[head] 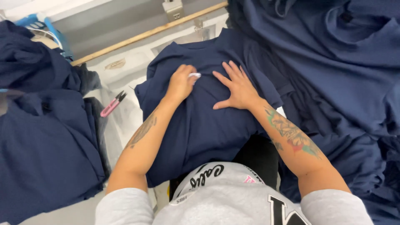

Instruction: Inspecting navy blue t-shirts for defects, trimming loose threads with snips, and removing lint with a cleaning tool.

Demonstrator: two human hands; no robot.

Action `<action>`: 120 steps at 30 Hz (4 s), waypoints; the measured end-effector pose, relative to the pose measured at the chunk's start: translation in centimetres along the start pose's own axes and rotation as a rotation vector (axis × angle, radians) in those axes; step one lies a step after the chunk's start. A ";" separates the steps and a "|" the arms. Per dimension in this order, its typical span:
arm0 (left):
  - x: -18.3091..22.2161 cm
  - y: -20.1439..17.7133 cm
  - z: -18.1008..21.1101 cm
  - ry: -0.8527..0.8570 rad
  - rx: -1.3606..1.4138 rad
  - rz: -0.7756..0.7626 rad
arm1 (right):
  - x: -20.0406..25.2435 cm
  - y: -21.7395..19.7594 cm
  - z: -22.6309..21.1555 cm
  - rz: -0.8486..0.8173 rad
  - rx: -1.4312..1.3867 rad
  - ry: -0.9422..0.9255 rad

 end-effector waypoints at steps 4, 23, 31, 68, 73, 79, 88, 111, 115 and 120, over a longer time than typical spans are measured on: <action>1.3 -0.6 -0.8 -0.053 0.003 0.022 | -1.1 1.6 2.9 0.108 -0.028 -0.070; -0.4 -0.5 8.1 0.062 0.018 0.078 | -7.8 0.4 3.5 0.404 0.041 -0.120; 2.7 -3.4 5.7 0.192 -0.081 0.021 | -8.0 -1.0 4.3 0.428 0.033 -0.061; -1.4 -0.9 7.3 0.386 -0.128 -0.067 | -9.1 -1.4 4.4 0.398 -0.011 0.011; 1.8 -3.3 7.8 0.446 -0.050 -0.188 | -9.3 -1.8 4.3 0.386 -0.033 0.022; -2.7 -0.3 7.3 0.461 -0.178 -0.069 | -9.2 -1.3 4.3 0.373 -0.008 0.021; 2.3 -2.4 8.1 0.477 0.003 -0.275 | -9.2 -1.6 4.4 0.379 -0.035 0.017; -2.9 0.6 7.2 0.392 -0.084 0.025 | -9.4 -1.0 5.1 0.397 -0.001 -0.044; 2.0 -2.4 7.6 0.382 0.109 -0.151 | -9.2 -1.3 4.4 0.399 -0.039 -0.014; -0.2 -1.7 5.4 0.508 0.008 -0.252 | -9.7 -0.7 5.5 0.458 0.023 -0.057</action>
Point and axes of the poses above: each hand's wrist, its own x-axis away from the middle knuckle, its own y-axis out of the palm, z = x × y, the point moved 3 cm from there along -x, towards the middle knuckle, and after that the axes turned 14 degrees about -x, right-handed, at the moved point
